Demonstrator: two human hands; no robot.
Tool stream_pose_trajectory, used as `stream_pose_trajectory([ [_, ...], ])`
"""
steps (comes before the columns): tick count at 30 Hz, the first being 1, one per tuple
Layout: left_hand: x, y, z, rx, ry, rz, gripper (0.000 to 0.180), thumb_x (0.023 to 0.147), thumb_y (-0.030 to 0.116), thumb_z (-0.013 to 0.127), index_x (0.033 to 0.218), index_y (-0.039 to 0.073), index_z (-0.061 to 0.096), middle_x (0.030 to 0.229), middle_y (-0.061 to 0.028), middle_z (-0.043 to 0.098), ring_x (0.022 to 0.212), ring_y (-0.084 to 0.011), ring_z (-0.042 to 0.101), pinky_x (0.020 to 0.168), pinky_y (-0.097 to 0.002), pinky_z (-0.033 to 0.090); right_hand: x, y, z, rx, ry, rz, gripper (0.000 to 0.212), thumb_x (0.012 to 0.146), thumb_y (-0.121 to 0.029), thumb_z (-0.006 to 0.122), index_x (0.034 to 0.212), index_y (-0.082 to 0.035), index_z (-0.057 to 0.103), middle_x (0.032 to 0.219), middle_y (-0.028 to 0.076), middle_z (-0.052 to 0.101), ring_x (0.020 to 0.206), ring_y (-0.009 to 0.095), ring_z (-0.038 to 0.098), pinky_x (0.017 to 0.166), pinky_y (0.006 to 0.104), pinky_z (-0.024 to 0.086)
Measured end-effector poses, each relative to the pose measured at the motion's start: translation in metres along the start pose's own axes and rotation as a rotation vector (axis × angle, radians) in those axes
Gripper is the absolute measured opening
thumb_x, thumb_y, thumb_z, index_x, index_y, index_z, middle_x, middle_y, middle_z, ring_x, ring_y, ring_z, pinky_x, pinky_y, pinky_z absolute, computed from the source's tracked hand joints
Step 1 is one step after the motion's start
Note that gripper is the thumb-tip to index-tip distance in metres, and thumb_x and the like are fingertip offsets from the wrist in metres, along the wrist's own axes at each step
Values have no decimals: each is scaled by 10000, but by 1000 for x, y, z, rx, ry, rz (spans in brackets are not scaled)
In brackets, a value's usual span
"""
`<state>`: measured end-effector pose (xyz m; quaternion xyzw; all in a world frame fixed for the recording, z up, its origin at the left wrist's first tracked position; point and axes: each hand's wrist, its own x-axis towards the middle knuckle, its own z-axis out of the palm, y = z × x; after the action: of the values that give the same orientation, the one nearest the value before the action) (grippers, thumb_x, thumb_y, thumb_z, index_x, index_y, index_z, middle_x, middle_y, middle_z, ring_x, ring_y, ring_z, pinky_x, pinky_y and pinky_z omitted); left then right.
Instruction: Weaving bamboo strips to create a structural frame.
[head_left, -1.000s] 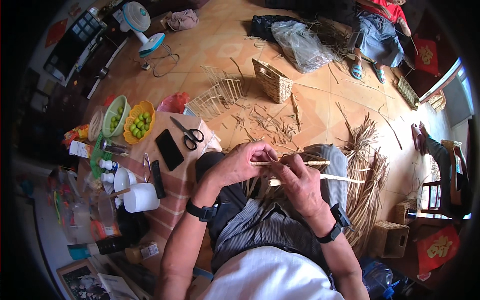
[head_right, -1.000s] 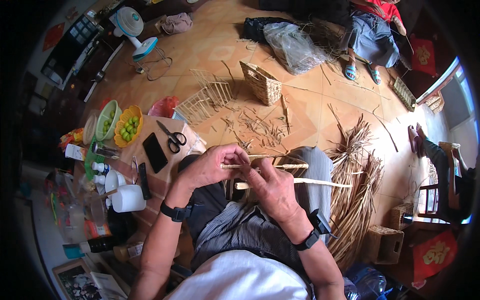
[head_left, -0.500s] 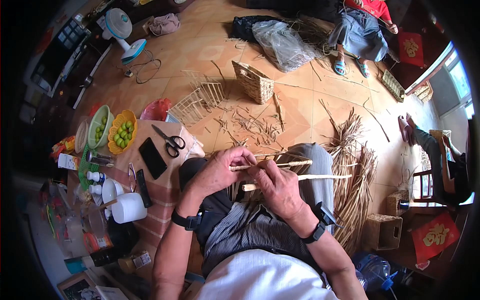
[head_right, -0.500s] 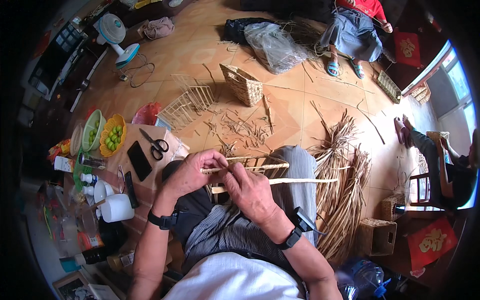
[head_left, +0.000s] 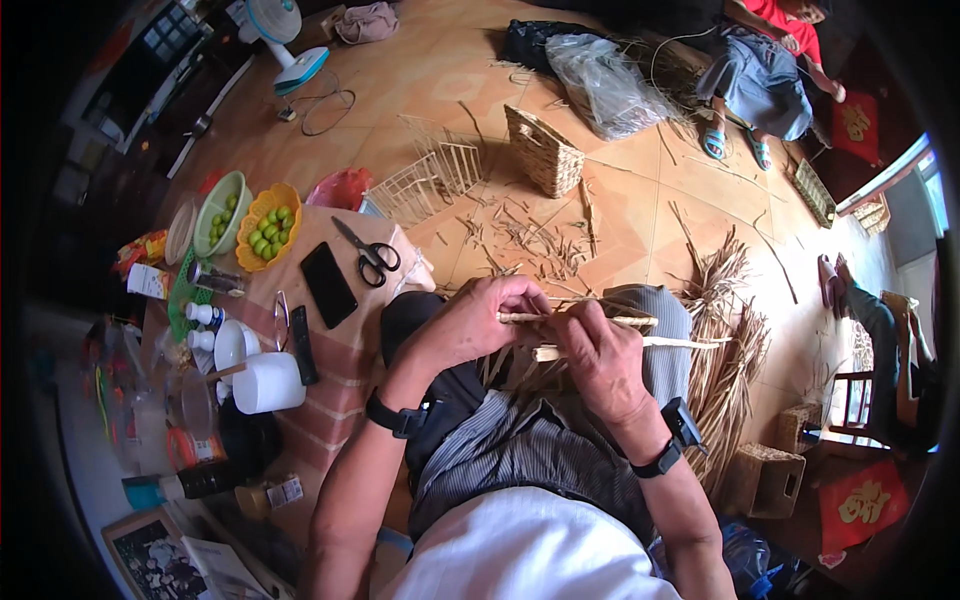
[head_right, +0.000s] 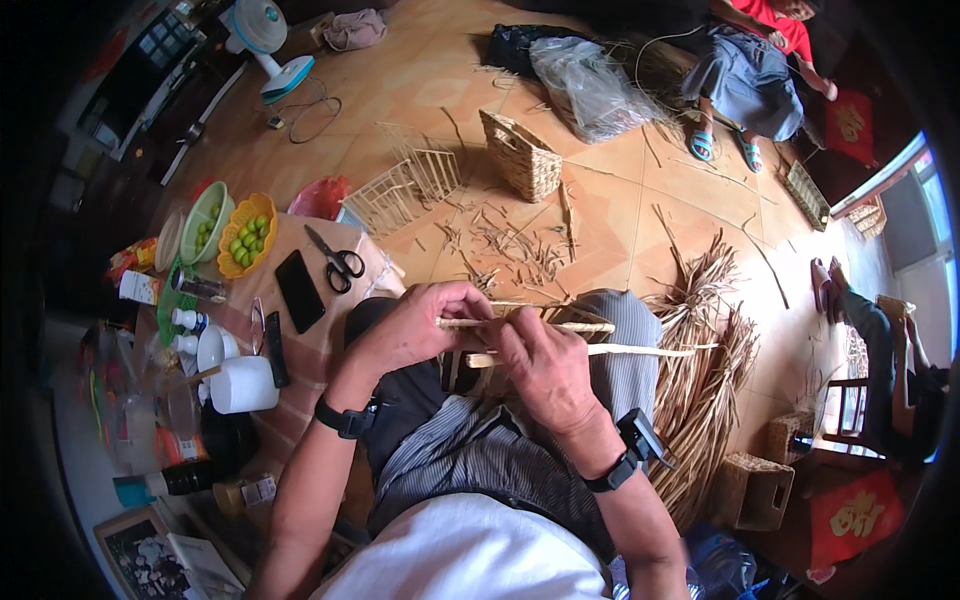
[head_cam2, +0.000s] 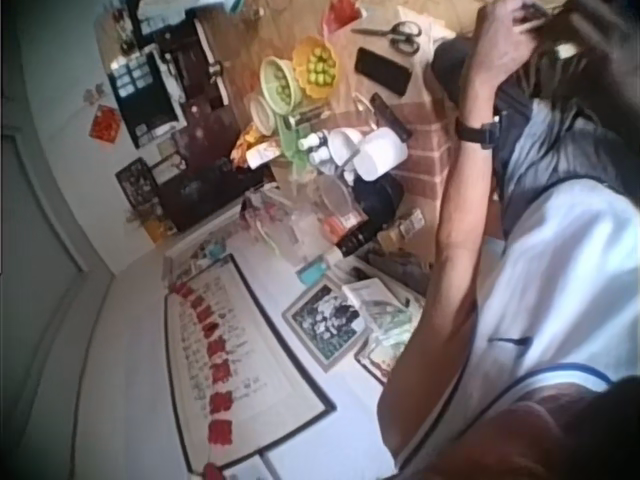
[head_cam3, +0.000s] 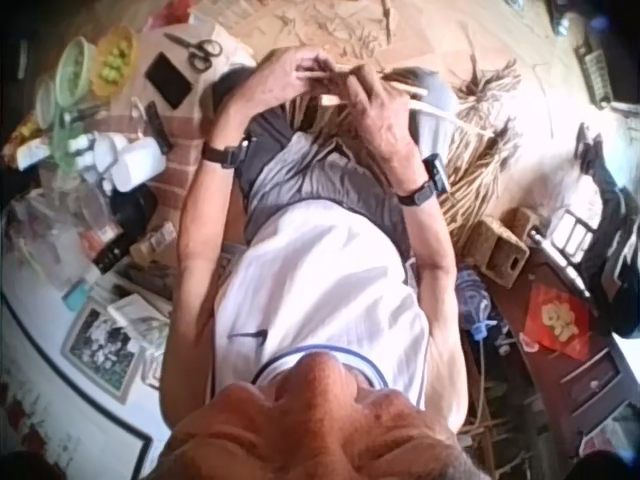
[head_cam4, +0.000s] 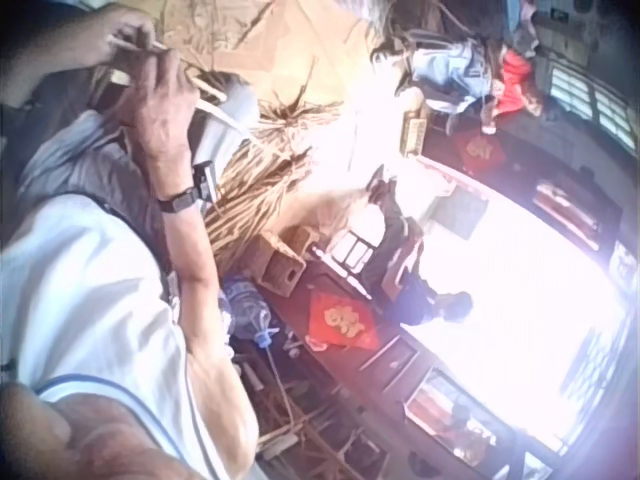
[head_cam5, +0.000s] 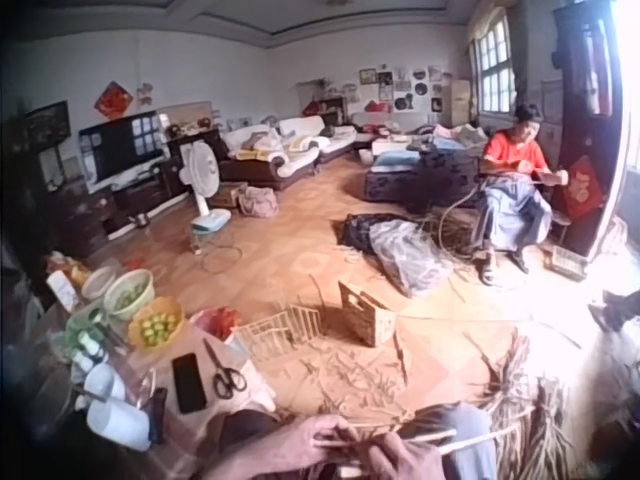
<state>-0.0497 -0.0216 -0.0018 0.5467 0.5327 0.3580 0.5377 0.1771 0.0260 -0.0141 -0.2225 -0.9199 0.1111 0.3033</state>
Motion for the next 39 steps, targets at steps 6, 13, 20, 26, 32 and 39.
stream_pose_trajectory([
  [6, -7, -1, -3, 104, 10, 107, 273, 944, 22, 829, 1176, -17, 691, 1096, -59, 784, 1080, -157, 758, 948, -326, 609, 9, -13, 3, 95, -21, 106, 343, 822, -97, 792, 1137, -82, 658, 966, 109, 565, 747, 308, 694, 597, 445, 569],
  [13, -8, -7, 3, 379, 114, 202, 383, 857, 26, 859, 1208, -6, 712, 1004, -121, 786, 979, -187, 778, 872, -349, 607, 21, -17, 0, 347, 8, 223, 362, 768, 20, 804, 1084, -67, 648, 986, 135, 588, 832, 395, 699, 674, 484, 571],
  [20, -5, -3, 13, 333, 208, 188, 248, 890, 86, 865, 1103, 5, 767, 960, -131, 804, 924, -220, 794, 813, -361, 614, 26, -3, -21, 515, 64, 374, 344, 749, 124, 766, 1057, 5, 668, 976, 168, 613, 861, 378, 669, 747, 421, 544],
  [26, -2, -7, 14, 292, 199, 156, 233, 877, 22, 864, 1086, -12, 767, 980, -107, 815, 946, -166, 793, 827, -332, 615, 10, -13, -16, 510, 92, 393, 296, 840, 48, 819, 1069, 6, 638, 948, 163, 597, 820, 358, 654, 709, 407, 523],
  [32, -3, -4, 18, 314, 242, 157, 285, 810, -43, 843, 1079, -10, 754, 958, -106, 806, 930, -166, 792, 803, -325, 606, 23, -18, -11, 44, -157, 289, 313, 856, -214, 829, 1024, -76, 603, 904, 113, 699, 785, 361, 742, 640, 461, 556],
  [39, -3, -2, 28, 292, 316, 172, 244, 827, 115, 852, 1032, 29, 752, 865, -121, 773, 828, -233, 787, 734, -363, 590, 16, -15, 1, 272, 24, 356, 214, 819, 8, 749, 967, -59, 611, 802, 149, 673, 746, 393, 718, 632, 476, 548],
])
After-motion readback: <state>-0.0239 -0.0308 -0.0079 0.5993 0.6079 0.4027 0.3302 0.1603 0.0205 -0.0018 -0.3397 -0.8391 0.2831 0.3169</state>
